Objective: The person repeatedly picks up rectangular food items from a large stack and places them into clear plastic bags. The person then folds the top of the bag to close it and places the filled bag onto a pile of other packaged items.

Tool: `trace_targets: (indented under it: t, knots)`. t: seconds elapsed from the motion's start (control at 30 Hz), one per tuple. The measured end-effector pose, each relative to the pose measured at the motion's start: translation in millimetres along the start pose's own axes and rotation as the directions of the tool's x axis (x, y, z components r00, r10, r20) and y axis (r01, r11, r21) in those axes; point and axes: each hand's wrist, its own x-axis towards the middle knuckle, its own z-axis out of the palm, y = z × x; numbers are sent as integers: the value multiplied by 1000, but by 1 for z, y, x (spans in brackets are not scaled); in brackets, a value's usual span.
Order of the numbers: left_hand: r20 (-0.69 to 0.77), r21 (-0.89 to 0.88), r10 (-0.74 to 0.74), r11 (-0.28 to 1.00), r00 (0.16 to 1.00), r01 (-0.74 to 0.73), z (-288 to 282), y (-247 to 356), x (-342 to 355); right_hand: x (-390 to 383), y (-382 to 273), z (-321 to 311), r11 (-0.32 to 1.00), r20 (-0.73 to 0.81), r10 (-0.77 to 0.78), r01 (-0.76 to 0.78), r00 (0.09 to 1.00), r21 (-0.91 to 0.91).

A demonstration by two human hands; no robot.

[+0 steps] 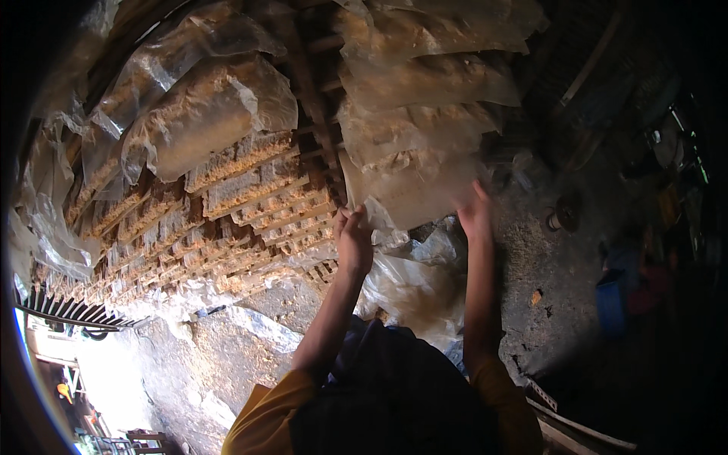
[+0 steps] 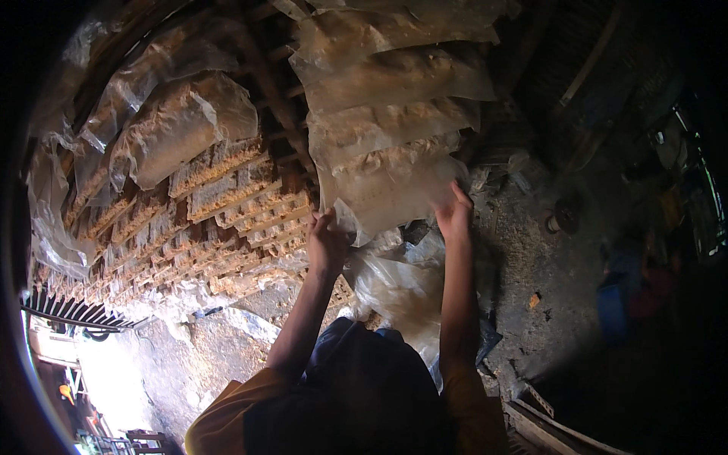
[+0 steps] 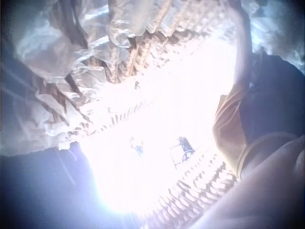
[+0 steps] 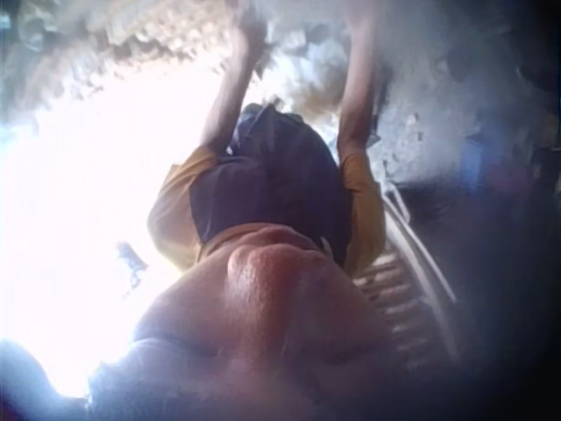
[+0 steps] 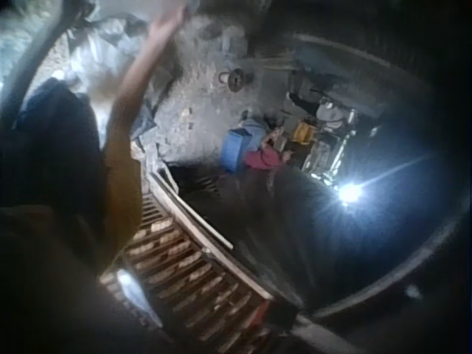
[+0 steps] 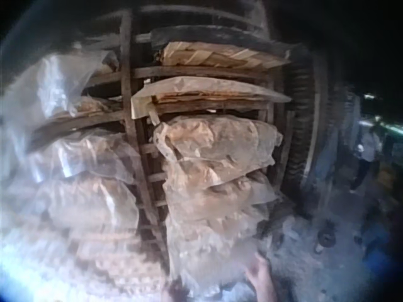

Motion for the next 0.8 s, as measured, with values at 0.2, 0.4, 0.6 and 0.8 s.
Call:
trace_targets:
  t: [0.2, 0.4, 0.6, 0.8]
  knots:
    - [254, 403, 330, 818, 909, -410, -14, 5, -71, -102, -4, -5, 988, -199, -136, 118, 971, -101]
    - [538, 531, 389, 532, 748, -659, -65, 18, -133, -227, -5, -73, 884, -203, -311, 204, 929, -420]
    - [740, 390, 405, 393, 538, -832, -62, 73, -171, -326, -42, -28, 836, 181, -444, 479, 877, -268]
    - [698, 47, 589, 529, 407, -847, -80, 131, -224, -453, -39, -16, 788, 72, -560, 557, 826, -262]
